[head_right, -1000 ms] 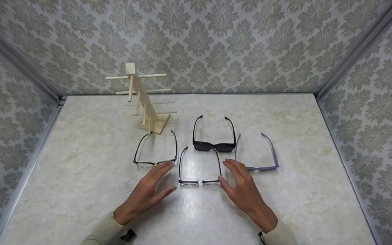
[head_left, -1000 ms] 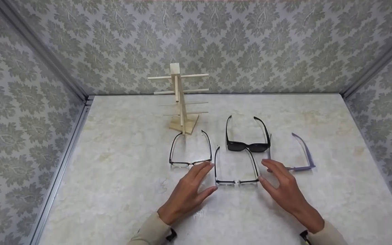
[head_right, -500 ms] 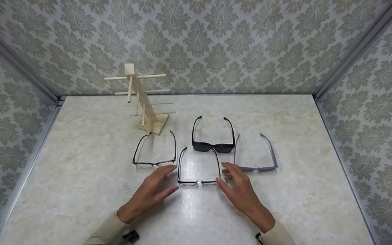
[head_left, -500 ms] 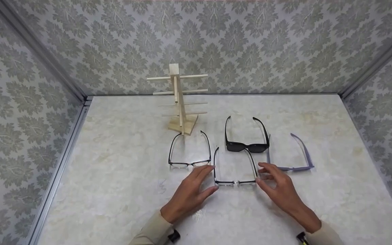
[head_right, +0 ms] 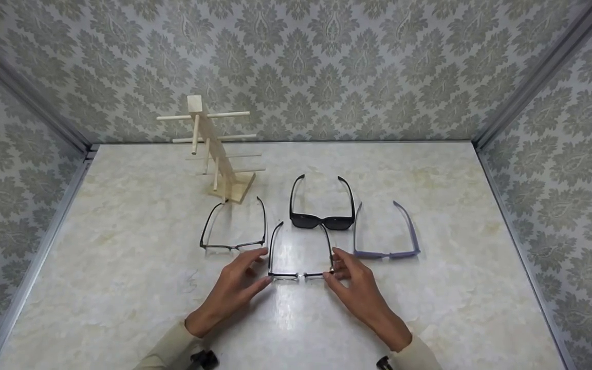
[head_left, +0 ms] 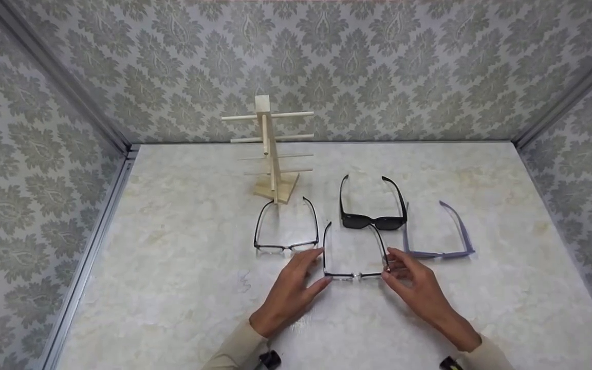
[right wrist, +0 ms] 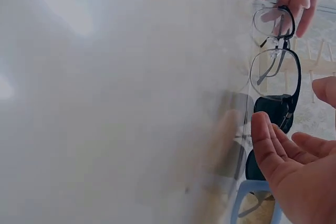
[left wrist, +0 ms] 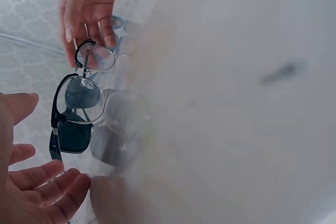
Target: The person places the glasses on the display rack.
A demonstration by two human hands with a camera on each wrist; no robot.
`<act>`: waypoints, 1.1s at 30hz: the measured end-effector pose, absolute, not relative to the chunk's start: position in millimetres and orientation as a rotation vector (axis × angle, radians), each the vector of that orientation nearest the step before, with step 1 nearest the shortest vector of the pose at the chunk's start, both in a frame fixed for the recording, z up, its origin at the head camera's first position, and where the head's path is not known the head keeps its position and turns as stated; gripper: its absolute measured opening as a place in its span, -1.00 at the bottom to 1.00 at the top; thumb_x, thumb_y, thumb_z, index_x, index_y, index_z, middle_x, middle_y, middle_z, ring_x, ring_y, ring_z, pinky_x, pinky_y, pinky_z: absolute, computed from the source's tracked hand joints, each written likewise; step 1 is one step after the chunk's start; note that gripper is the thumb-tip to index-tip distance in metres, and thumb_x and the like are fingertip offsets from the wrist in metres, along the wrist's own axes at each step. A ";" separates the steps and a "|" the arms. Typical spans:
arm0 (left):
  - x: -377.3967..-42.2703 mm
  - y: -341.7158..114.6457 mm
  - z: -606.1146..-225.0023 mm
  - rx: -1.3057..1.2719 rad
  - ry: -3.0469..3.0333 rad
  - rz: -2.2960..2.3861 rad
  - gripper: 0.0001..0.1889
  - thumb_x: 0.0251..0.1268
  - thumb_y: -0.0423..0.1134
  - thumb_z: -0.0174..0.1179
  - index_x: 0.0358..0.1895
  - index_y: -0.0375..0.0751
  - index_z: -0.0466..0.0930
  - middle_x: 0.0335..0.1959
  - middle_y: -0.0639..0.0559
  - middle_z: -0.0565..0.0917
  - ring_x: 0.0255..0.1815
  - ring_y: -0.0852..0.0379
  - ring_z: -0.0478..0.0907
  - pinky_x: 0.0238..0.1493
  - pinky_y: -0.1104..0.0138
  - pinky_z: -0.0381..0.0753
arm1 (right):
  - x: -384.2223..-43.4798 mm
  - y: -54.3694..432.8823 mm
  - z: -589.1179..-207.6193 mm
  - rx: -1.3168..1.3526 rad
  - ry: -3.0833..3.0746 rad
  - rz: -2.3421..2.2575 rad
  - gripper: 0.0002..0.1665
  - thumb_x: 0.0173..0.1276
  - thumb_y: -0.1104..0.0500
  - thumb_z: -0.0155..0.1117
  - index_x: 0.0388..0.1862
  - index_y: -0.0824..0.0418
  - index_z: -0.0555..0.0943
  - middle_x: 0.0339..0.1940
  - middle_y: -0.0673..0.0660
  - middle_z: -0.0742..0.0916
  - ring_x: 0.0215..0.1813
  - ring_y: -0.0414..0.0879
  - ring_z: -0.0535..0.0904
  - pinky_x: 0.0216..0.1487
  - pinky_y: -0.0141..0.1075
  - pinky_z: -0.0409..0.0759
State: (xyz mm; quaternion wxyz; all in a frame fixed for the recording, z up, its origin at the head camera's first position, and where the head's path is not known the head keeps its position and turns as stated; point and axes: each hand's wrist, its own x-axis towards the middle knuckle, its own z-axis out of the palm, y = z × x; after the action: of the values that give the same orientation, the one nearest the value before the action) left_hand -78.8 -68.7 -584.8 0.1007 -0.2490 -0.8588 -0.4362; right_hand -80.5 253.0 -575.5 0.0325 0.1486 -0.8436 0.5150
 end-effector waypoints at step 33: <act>-77.4 -57.6 -591.3 -0.538 -2.587 -1.541 -0.53 0.57 -0.11 0.44 0.40 -0.21 0.68 0.19 0.05 0.73 0.15 0.10 0.62 0.15 0.16 0.66 | -76.8 244.0 -591.0 0.362 -2.462 1.712 -0.47 0.45 0.44 0.51 0.37 0.39 0.69 0.06 0.21 0.83 0.01 -0.08 0.78 0.01 -0.47 0.72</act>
State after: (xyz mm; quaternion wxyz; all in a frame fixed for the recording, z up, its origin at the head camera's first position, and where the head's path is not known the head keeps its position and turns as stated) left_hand -77.4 -57.6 -591.3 0.0412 -0.1756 -0.8450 -0.5034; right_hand -76.8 244.0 -591.0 0.0607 0.1196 -0.8136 0.5657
